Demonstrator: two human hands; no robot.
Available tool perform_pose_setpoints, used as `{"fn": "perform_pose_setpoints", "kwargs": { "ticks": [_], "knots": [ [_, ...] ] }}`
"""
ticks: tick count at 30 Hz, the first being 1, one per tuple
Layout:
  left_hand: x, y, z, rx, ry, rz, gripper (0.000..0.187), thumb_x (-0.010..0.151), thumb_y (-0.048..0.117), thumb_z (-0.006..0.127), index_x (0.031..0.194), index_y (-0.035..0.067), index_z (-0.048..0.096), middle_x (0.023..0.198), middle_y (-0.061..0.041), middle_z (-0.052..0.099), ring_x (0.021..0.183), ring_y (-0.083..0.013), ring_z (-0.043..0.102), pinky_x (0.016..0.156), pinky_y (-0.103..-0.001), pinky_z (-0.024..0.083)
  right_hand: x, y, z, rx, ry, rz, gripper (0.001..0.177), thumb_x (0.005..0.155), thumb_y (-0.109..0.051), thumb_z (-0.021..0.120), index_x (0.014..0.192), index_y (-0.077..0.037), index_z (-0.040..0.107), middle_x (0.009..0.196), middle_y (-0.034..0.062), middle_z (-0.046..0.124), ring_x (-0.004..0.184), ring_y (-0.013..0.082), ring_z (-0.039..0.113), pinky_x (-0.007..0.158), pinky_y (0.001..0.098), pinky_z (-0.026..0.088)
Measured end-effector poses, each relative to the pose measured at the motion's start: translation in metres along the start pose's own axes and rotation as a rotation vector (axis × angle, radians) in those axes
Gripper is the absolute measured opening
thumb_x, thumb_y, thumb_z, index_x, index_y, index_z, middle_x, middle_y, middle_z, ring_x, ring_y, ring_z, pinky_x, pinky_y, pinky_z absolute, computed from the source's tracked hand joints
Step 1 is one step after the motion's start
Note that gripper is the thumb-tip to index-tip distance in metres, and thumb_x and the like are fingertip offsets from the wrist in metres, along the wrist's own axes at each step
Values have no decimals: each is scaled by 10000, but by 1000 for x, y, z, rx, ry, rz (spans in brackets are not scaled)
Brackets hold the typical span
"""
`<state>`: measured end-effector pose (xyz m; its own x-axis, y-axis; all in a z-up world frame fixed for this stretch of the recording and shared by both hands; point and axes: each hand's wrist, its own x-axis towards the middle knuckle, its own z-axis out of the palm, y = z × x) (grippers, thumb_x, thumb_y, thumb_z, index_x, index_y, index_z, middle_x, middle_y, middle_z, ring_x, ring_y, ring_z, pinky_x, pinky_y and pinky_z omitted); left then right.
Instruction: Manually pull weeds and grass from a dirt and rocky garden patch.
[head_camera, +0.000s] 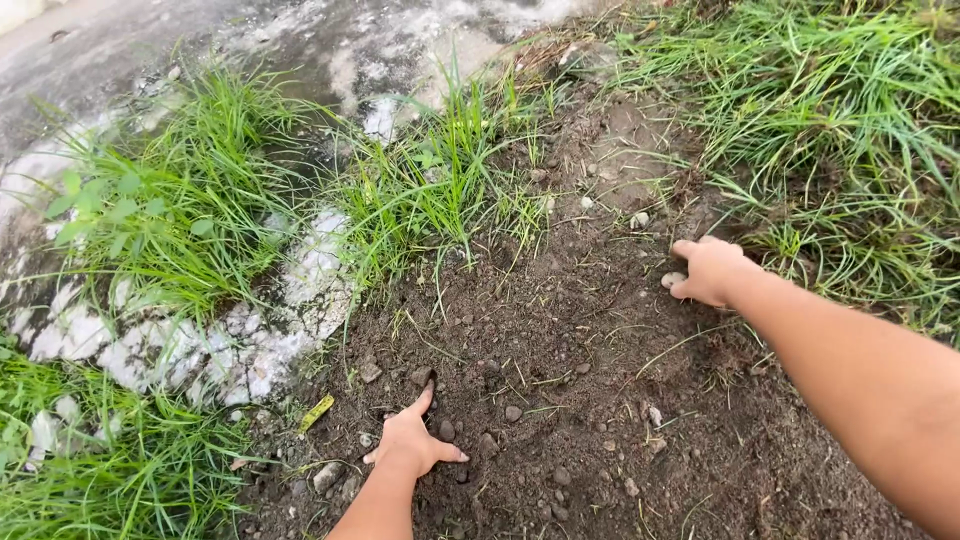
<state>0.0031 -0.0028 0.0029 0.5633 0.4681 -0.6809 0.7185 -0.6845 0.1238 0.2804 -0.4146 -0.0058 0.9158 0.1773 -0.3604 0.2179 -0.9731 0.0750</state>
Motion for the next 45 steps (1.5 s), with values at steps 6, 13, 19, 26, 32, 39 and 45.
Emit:
{"fn": "perform_pose_setpoints", "kwargs": {
  "ticks": [6,13,19,26,32,39,45],
  "knots": [
    [-1,-1,0,-6,-17,-3,1294,544,390,1050,1576,541,283,1598,41,446,1545,-273,309,1150,-806,204,-42,-33,-8,83,36,14,696,877,-533,680,1364,-45,583,1239,206,732,1152,383,711,1015,487,583],
    [-12,0,-6,-41,-56,42,1342,541,387,1045,1594,527,225,1631,81,417,1590,-280,220,1147,-837,142,-43,-47,-31,167,-235,99,553,901,-497,713,1214,-42,722,1127,192,726,1019,322,737,937,446,619],
    [-22,3,-14,-76,-88,28,1375,560,426,1039,1612,542,161,1703,-157,231,1562,-431,205,1128,-823,170,-90,-100,-86,558,453,460,779,826,-282,782,1507,-171,421,1531,190,362,1249,388,534,1014,576,501],
    [-33,0,-28,-148,-130,-90,1314,632,389,1025,1570,634,138,1744,-151,-23,1488,-669,66,1071,-791,336,-143,-277,10,291,-270,73,1112,776,-824,595,1650,-360,86,1726,169,-6,1596,458,-61,1234,736,57],
    [40,8,-55,237,-123,312,887,732,457,884,1478,304,429,1547,-124,459,1421,-366,434,1078,-637,427,-166,-317,9,208,-351,177,1368,712,-952,616,1626,-382,-228,1669,279,-295,1518,564,-189,1168,738,37],
    [80,150,-105,698,520,1097,230,943,166,588,1084,99,757,1237,-118,713,1183,-297,663,985,-468,544,-164,-315,-15,279,-480,228,1405,720,-908,667,1617,-359,-265,1645,284,-371,1503,580,-273,1177,741,16],
    [231,193,-120,1047,591,825,345,1000,179,487,1278,114,680,1263,-85,703,1163,-245,657,1097,-513,413,-165,-310,-31,334,-522,211,1449,710,-831,732,1623,-329,-275,1633,318,-378,1496,597,-284,1190,750,-8]
  ]
}}
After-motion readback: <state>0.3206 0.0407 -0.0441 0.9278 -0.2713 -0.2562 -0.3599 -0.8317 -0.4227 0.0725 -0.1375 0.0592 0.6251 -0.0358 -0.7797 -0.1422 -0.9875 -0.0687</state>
